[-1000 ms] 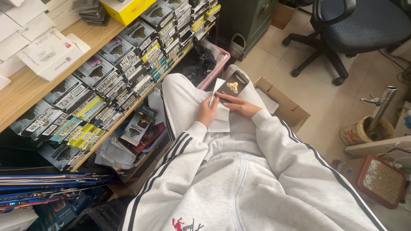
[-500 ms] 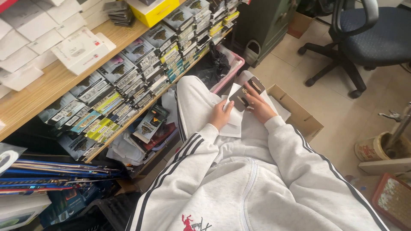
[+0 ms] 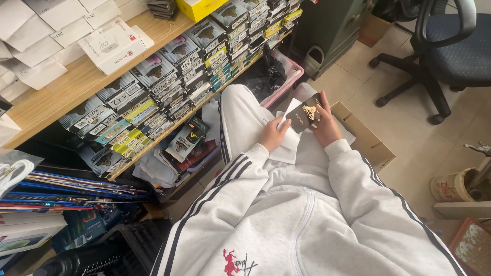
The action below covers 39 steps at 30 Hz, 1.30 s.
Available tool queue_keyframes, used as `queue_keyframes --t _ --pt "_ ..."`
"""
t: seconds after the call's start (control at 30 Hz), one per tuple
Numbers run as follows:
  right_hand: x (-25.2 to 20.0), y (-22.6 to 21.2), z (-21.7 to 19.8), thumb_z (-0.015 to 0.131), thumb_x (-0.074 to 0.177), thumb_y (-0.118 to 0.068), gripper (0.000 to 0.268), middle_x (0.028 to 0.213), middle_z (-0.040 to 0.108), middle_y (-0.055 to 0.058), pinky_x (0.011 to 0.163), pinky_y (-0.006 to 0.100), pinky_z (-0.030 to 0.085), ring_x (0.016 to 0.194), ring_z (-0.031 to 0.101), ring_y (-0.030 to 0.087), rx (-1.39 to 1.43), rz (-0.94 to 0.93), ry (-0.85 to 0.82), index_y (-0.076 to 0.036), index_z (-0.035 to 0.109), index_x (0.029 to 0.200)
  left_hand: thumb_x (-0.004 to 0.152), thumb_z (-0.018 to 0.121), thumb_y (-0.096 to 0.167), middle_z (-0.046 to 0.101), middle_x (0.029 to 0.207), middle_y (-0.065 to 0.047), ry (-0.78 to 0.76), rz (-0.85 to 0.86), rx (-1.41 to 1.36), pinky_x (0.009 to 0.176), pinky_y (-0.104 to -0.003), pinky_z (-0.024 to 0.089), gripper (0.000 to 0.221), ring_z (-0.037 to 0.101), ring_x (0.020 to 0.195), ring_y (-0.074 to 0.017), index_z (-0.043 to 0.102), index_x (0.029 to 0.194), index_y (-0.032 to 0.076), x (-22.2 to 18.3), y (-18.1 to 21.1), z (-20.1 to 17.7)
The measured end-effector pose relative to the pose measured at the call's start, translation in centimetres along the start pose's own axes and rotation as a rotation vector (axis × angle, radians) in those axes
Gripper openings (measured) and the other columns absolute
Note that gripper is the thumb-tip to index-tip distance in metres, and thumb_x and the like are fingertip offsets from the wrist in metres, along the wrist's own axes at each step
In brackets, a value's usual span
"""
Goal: Packaging electronic components into white paper sleeves while sitting on the floor of a storage area.
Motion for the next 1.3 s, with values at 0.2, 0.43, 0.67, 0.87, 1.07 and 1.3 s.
queue_keyframes --t 0.2,0.43,0.67,0.87,1.07,1.3 --pt "-2.1 -0.8 2.9 0.06 0.098 -0.029 0.06 0.169 0.027 0.006 0.11 0.047 0.04 0.144 0.04 0.04 -0.314 0.164 -0.184 -0.039 0.042 0.154 0.105 0.053 0.046 0.07 0.086 -0.005 0.052 -0.01 -0.048 0.084 -0.038 0.053 0.038 0.067 0.089 -0.0206 0.069 0.097 0.011 -0.1 -0.4 -0.3" --pt "-1.3 0.4 1.5 0.052 0.102 -0.027 0.051 0.162 0.039 0.004 0.107 0.044 0.045 0.138 0.049 0.03 -0.314 0.152 -0.24 -0.027 0.047 0.152 0.103 0.053 0.046 0.071 0.083 -0.003 0.043 -0.006 -0.05 0.082 -0.037 0.054 0.037 0.068 0.085 -0.0193 0.069 0.094 0.014 0.2 -0.8 0.1" --pt "0.7 1.5 -1.7 0.051 0.112 -0.037 0.058 0.17 0.009 0.013 0.119 0.059 0.03 0.149 0.03 0.049 -0.072 -0.056 -0.052 -0.05 0.019 0.158 0.103 0.054 0.049 0.074 0.089 -0.008 0.024 0.004 -0.032 0.084 -0.038 0.056 0.04 0.071 0.091 -0.0224 0.07 0.098 0.012 -0.5 0.3 0.3" --pt "0.0 2.2 -0.2 0.057 0.102 -0.027 0.056 0.127 0.047 0.0 0.097 0.034 0.052 0.099 0.059 0.015 -0.34 0.04 -0.25 -0.035 0.04 0.156 0.103 0.053 0.049 0.074 0.096 -0.015 0.115 -0.05 -0.052 0.089 -0.041 0.056 0.045 0.072 0.099 -0.0278 0.069 0.106 0.007 0.2 -0.9 0.1" --pt "-1.2 0.4 1.7 0.057 0.101 -0.027 0.05 0.118 0.068 0.005 0.093 0.038 0.054 0.093 0.065 0.014 -0.264 0.099 -0.26 -0.024 0.052 0.151 0.104 0.052 0.047 0.074 0.092 -0.007 0.116 -0.068 -0.063 0.088 -0.039 0.056 0.039 0.071 0.095 -0.0214 0.07 0.108 0.013 0.6 -0.8 -0.3" --pt "0.3 1.0 -1.2 0.054 0.109 -0.04 0.059 0.156 0.037 0.007 0.095 0.036 0.057 0.095 0.064 0.014 -0.089 -0.067 -0.033 -0.05 0.021 0.157 0.104 0.052 0.047 0.075 0.093 -0.006 0.092 -0.043 -0.054 0.087 -0.038 0.057 0.038 0.071 0.095 -0.0204 0.071 0.107 0.015 0.2 -0.9 0.2"
Point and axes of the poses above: each hand's wrist, its own x-axis towards the middle knuckle, its own z-axis out of the palm, y = z × x, the point moved 2 cm from there along x, towards the middle knuckle
